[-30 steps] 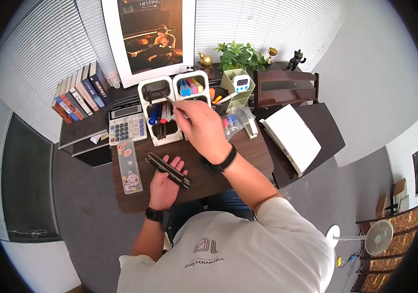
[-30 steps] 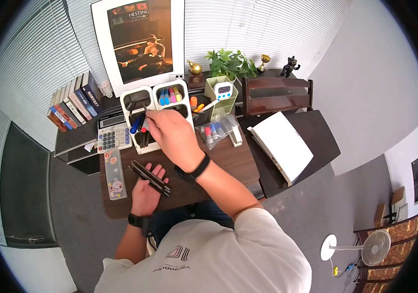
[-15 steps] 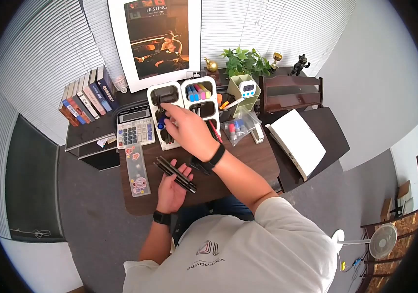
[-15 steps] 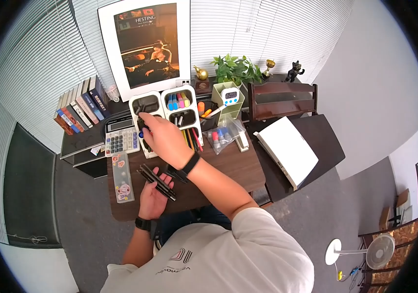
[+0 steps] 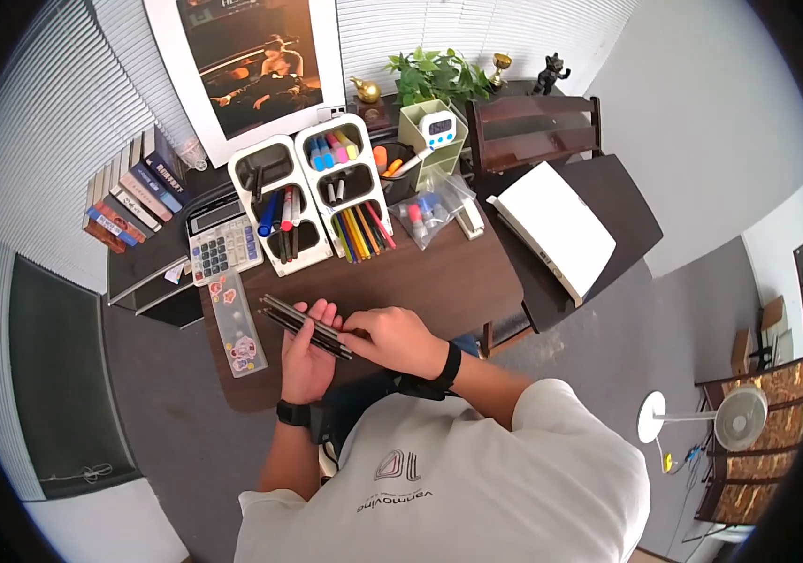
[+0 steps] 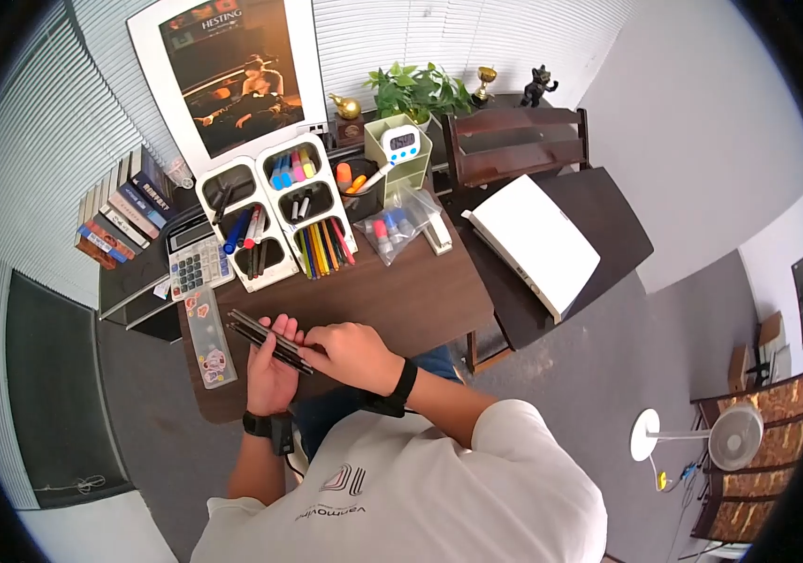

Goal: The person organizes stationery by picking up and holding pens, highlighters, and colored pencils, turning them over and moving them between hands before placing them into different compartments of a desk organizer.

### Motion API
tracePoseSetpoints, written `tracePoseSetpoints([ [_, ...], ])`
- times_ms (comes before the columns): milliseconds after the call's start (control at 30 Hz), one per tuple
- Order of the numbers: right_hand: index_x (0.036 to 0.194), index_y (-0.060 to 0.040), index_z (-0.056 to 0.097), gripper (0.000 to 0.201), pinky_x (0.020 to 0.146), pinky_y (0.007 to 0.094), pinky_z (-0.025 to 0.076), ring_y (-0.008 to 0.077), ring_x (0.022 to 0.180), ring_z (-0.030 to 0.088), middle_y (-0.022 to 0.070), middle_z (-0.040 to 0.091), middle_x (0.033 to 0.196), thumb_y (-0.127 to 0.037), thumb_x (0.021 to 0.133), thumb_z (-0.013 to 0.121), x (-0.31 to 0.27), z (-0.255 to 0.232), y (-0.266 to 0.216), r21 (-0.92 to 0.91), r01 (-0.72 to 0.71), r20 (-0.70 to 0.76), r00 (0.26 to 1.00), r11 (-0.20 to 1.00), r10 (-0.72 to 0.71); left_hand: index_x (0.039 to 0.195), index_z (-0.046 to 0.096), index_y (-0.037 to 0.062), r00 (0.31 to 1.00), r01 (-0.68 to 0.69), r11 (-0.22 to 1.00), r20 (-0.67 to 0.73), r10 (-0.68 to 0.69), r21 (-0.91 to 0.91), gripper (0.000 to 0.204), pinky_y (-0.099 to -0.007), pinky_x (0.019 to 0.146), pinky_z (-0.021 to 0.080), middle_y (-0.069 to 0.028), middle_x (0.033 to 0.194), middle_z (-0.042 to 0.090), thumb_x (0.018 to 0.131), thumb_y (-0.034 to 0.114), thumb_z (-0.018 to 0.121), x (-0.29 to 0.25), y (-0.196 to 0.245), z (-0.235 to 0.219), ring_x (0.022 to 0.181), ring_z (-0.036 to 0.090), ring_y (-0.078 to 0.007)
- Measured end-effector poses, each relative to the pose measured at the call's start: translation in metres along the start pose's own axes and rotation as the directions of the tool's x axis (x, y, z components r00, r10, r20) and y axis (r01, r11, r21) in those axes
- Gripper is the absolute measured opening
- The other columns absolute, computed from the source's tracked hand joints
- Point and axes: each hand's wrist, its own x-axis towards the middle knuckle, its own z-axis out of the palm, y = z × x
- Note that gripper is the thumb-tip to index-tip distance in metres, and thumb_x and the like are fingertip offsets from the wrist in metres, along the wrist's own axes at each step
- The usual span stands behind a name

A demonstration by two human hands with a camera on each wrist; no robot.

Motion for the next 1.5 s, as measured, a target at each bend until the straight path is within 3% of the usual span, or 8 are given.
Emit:
tracePoseSetpoints([
  [133,0.097,-0.0066,0.073,0.016,0.068,0.0456,0.059,0.0344,0.079,0.073,0.0122,0.074,0.086,-0.022,0.094,0.072,0.002,-0.003,-0.006,-0.045,0.070,-0.038,0.997,0.997,-0.071,0.149,0.044,0.0106,0.999,-0.012,1.000,-0.046,0.013,0.019,0.040,-0.0501,0.121,0.042,-0.0175,0.150,0.054,0.109,0.008,0.053,0.000,0.000,0.003,0.142,0.052,-0.0308],
  [333,0.108,-0.0031,0.074,0.020,0.066,0.0282,0.056,0.0180,0.071,0.070,0.0105,0.073,0.092,-0.001,0.088,0.078,0.021,-0.060,-0.037,0.302,0.278,-0.534,0.841,0.912,-0.079,0.160,0.034,0.0090,0.999,-0.033,0.999,0.001,0.033,0.042,0.051,-0.0526,0.123,0.037,-0.0206,0.159,0.045,0.111,0.017,0.049,-0.001,0.003,0.008,0.147,0.045,-0.0339],
  [533,0.107,-0.0031,0.072,0.020,0.073,0.0374,0.058,0.0275,0.081,0.072,0.0117,0.073,0.091,0.000,0.088,0.076,0.086,-0.086,-0.058,-0.189,0.398,-0.658,0.627,0.898,-0.416,0.164,0.026,0.0081,0.997,0.032,0.999,0.068,-0.030,-0.038,0.069,-0.0599,0.124,0.033,-0.0264,0.164,0.037,0.098,0.007,0.045,0.002,0.004,0.005,0.152,0.039,-0.0387],
  [733,0.119,-0.0007,0.067,0.025,0.079,0.0475,0.058,0.0410,0.091,0.071,0.0225,0.073,0.099,-0.009,0.095,0.067,0.145,-0.045,-0.048,-0.168,0.248,-0.418,0.859,0.954,-0.297,0.164,0.026,0.0062,1.000,0.019,0.997,-0.011,-0.018,0.074,0.071,-0.0587,0.123,0.034,-0.0267,0.163,0.037,0.096,0.005,0.047,-0.001,0.004,0.013,0.149,0.041,-0.0386],
  [1067,0.123,-0.0001,0.065,0.031,0.078,0.0485,0.057,0.0411,0.087,0.071,0.0222,0.072,0.097,-0.008,0.093,0.067,0.167,-0.029,-0.049,-0.152,0.264,-0.360,0.883,0.952,-0.302,0.164,0.026,0.0082,0.999,0.035,0.999,0.019,-0.035,0.000,0.067,-0.0575,0.122,0.037,-0.0282,0.157,0.043,0.099,0.003,0.043,-0.001,0.005,0.008,0.145,0.047,-0.0385],
  [1267,0.107,-0.0054,0.067,0.017,0.069,0.0478,0.056,0.0369,0.081,0.070,0.0141,0.072,0.089,-0.016,0.094,0.070,0.086,-0.031,-0.058,0.054,0.261,-0.343,0.911,0.964,-0.228,0.158,0.035,0.0097,1.000,0.011,1.000,-0.009,-0.011,0.001,0.054,-0.0547,0.121,0.039,-0.0255,0.150,0.052,0.105,0.005,0.047,0.002,-0.001,0.000,0.140,0.052,-0.0377],
  [1400,0.093,-0.0075,0.069,0.025,0.065,0.0465,0.057,0.0344,0.077,0.071,0.0115,0.073,0.083,-0.032,0.094,0.075,0.024,-0.011,-0.028,-0.085,0.114,-0.022,0.993,0.990,-0.116,0.140,0.050,0.0095,0.998,-0.042,0.996,0.044,0.045,-0.079,0.032,-0.0491,0.113,0.048,-0.0181,0.134,0.066,0.108,0.004,0.051,0.001,-0.005,-0.009,0.129,0.062,-0.0317],
  [1500,0.093,-0.0077,0.069,0.022,0.066,0.0445,0.058,0.0341,0.078,0.072,0.0117,0.073,0.084,-0.029,0.095,0.073,0.009,0.002,-0.011,-0.095,0.082,-0.098,0.991,0.992,-0.092,0.135,0.054,0.0097,0.999,-0.024,0.999,0.047,0.026,-0.041,0.027,-0.0476,0.111,0.051,-0.0167,0.131,0.068,0.108,0.005,0.053,0.003,-0.005,-0.007,0.128,0.064,-0.0300],
])
